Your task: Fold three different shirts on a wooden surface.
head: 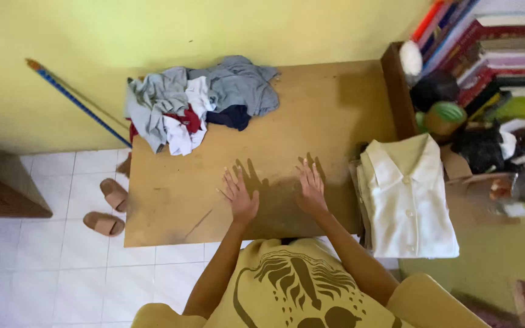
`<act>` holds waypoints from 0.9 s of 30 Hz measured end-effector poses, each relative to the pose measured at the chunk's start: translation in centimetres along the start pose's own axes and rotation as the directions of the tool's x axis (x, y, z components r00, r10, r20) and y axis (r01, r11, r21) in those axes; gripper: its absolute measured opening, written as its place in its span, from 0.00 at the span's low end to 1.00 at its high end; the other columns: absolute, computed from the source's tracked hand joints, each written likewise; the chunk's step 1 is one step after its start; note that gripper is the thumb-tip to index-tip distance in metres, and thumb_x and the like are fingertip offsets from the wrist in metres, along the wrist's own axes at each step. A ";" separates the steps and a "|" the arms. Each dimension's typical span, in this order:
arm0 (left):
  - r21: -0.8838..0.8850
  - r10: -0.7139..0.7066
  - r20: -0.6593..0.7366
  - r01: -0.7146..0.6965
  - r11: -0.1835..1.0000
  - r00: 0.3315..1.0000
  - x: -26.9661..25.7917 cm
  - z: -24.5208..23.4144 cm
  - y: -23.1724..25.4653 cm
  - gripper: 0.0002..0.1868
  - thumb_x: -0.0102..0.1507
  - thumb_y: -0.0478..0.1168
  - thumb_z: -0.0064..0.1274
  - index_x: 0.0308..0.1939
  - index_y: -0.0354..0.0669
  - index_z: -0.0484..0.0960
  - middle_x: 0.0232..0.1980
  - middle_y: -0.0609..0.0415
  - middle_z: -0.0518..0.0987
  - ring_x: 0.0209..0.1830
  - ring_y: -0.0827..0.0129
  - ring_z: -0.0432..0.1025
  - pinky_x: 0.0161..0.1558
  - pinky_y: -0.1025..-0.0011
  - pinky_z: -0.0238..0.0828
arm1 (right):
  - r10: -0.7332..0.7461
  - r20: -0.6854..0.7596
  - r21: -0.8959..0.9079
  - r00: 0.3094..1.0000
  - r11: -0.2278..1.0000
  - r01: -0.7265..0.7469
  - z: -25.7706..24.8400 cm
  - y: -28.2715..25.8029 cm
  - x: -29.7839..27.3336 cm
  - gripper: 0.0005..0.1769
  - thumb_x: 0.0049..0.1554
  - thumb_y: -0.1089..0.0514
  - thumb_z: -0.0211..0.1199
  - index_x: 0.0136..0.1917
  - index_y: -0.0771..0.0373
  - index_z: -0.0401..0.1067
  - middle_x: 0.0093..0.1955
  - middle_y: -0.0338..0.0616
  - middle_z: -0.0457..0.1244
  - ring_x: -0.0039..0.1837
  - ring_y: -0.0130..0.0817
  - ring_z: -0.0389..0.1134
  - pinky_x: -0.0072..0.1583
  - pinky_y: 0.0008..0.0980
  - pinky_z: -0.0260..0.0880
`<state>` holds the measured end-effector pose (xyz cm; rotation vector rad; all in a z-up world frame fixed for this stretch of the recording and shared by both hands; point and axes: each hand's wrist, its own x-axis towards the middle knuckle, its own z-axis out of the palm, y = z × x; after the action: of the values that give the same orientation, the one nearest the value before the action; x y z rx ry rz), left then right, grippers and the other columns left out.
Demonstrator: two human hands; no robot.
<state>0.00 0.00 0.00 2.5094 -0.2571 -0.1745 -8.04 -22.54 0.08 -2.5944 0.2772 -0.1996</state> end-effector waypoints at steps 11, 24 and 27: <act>-0.088 -0.157 0.108 0.167 0.982 0.982 0.5 4.7 -4.6 0.59 0.56 0.56 0.67 0.81 0.61 0.43 0.82 0.31 0.32 0.81 0.32 0.26 0.72 0.28 0.27 | 0.086 0.217 0.157 0.972 0.980 -0.122 -0.3 1.5 2.3 0.49 0.59 0.38 0.60 0.82 0.58 0.40 0.85 0.58 0.30 0.84 0.63 0.32 0.74 0.69 0.38; 0.060 0.004 0.097 -0.010 0.998 0.995 10.2 4.5 -3.7 0.51 0.58 0.51 0.69 0.79 0.69 0.53 0.81 0.29 0.31 0.81 0.30 0.25 0.70 0.28 0.29 | 0.001 0.280 0.072 0.960 0.997 -0.022 5.5 6.2 12.7 0.46 0.61 0.46 0.68 0.84 0.50 0.46 0.87 0.51 0.31 0.84 0.62 0.39 0.73 0.72 0.43; 0.192 -0.015 0.129 -0.011 0.981 0.992 15.8 3.9 -3.0 0.53 0.54 0.48 0.69 0.79 0.65 0.54 0.83 0.34 0.33 0.83 0.36 0.28 0.75 0.35 0.30 | -0.114 0.194 -0.008 0.974 0.993 0.118 5.4 5.4 17.3 0.51 0.50 0.52 0.71 0.80 0.52 0.50 0.84 0.53 0.36 0.80 0.62 0.46 0.74 0.65 0.52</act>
<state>15.09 -3.29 -5.93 2.6944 -0.3390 -0.3289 8.86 -28.54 -5.78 -2.6268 0.0574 0.0157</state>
